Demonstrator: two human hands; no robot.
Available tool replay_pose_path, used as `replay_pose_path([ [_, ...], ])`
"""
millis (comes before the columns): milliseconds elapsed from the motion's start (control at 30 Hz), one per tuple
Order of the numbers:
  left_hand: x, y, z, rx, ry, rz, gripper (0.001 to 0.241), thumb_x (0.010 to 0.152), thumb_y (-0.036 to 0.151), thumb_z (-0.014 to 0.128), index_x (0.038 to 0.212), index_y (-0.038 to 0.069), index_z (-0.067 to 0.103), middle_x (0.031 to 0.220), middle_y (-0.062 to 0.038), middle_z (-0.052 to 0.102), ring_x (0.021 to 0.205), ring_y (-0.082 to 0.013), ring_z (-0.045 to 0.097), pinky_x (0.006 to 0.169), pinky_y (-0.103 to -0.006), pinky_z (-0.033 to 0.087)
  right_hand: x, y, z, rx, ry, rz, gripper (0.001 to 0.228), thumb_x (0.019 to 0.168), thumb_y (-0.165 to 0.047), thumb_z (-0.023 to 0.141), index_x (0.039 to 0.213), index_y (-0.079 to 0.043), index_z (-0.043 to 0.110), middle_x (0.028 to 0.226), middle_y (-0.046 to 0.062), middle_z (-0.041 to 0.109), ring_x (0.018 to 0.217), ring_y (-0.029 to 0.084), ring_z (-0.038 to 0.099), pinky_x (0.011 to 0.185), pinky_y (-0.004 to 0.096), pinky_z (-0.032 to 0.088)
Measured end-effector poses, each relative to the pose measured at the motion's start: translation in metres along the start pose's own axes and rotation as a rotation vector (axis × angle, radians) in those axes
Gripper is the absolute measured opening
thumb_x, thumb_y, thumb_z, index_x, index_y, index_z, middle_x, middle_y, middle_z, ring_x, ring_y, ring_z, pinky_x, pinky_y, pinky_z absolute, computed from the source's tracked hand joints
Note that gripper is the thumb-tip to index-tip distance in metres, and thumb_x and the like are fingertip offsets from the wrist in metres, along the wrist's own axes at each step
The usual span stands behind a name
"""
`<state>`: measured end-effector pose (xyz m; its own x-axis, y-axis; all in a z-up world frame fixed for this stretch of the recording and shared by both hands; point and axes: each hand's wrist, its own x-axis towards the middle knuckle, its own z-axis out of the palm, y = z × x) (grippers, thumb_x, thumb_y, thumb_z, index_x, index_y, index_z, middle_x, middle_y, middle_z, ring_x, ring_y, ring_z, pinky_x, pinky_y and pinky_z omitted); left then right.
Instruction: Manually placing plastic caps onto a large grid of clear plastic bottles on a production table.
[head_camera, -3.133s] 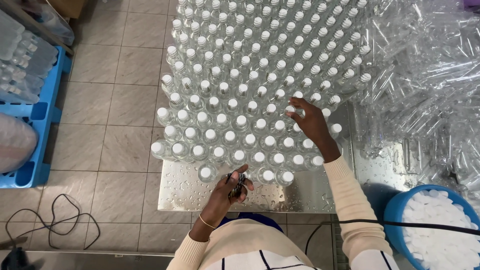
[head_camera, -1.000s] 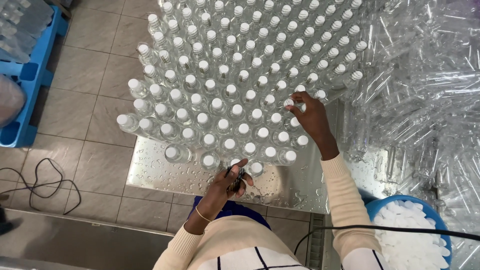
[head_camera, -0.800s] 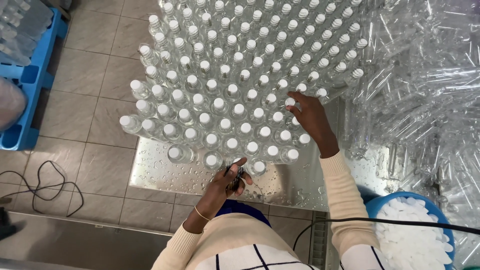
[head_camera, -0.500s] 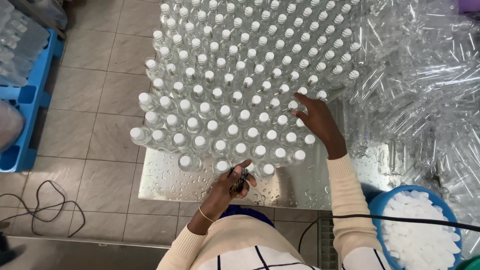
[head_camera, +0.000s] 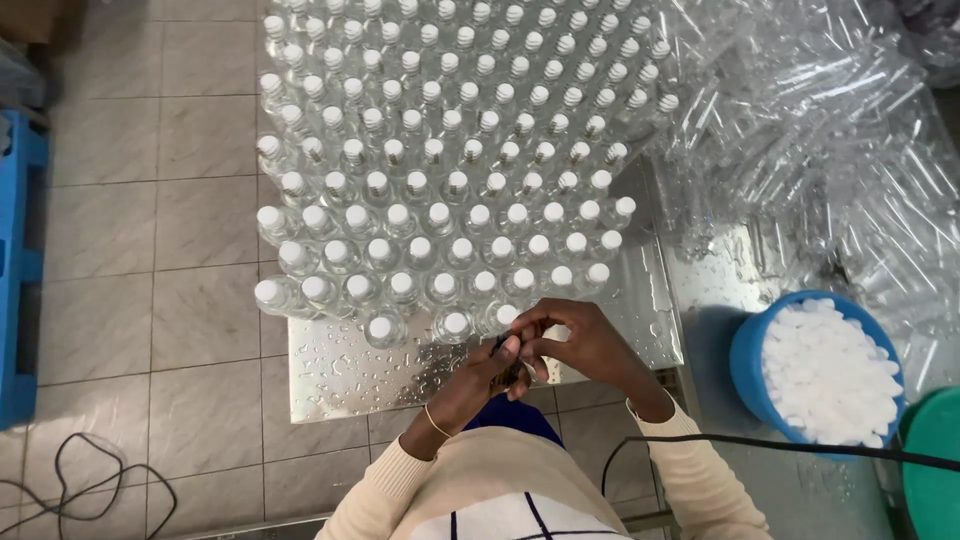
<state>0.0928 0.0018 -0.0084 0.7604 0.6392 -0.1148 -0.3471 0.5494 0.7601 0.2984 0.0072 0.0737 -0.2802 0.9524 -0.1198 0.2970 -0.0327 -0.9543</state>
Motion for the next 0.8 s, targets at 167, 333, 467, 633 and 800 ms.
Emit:
replay_pose_path([
  [167,-0.008,0.017,0.015,0.082,-0.028,-0.048,0.066,0.122,0.04,0.039,0.165,-0.01,0.037,0.086,-0.012,0.072,0.069,-0.0144,0.06,0.063,-0.0313,0.037,-0.015,0.002,-0.005,-0.009,0.039,0.075,0.034,0.088,-0.008,0.091,0.12,-0.003,0.081,0.097,0.014,0.084,0.093,0.025,0.081,0.092,0.049,0.063],
  [333,0.0,0.003,0.011,0.113,0.001,-0.05,0.07,0.122,0.041,0.038,0.167,-0.013,0.03,0.078,-0.012,0.07,0.066,-0.0152,0.058,0.063,-0.0322,0.038,-0.007,0.011,-0.026,0.001,0.054,0.098,0.029,0.092,-0.007,0.087,0.12,-0.004,0.082,0.099,0.017,0.088,0.096,0.026,0.083,0.093,0.047,0.063],
  [467,0.011,-0.002,0.011,0.027,0.129,-0.047,0.078,0.115,0.043,0.046,0.171,-0.007,0.026,0.088,-0.011,0.073,0.065,-0.0132,0.055,0.062,-0.0291,0.041,0.021,0.036,-0.072,-0.086,0.217,0.076,0.024,0.097,-0.019,0.081,0.119,-0.011,0.08,0.108,0.012,0.088,0.102,0.023,0.085,0.09,0.04,0.068],
  [633,0.023,-0.008,0.017,-0.096,0.237,0.029,0.086,0.107,0.048,0.055,0.17,-0.005,0.031,0.1,-0.012,0.075,0.065,-0.0117,0.057,0.059,-0.0254,0.046,0.084,0.082,-0.153,-0.11,0.487,-0.136,0.023,0.104,-0.021,0.074,0.122,-0.007,0.074,0.116,0.013,0.083,0.105,0.025,0.084,0.091,0.035,0.07],
  [800,0.033,-0.013,0.029,-0.052,0.419,0.026,0.084,0.104,0.051,0.055,0.167,-0.003,0.039,0.098,-0.01,0.079,0.063,-0.0111,0.058,0.055,-0.0252,0.041,0.14,0.132,-0.196,-0.283,0.575,-0.184,0.031,0.105,-0.002,0.067,0.135,-0.009,0.074,0.123,0.014,0.082,0.114,0.022,0.08,0.096,0.034,0.064],
])
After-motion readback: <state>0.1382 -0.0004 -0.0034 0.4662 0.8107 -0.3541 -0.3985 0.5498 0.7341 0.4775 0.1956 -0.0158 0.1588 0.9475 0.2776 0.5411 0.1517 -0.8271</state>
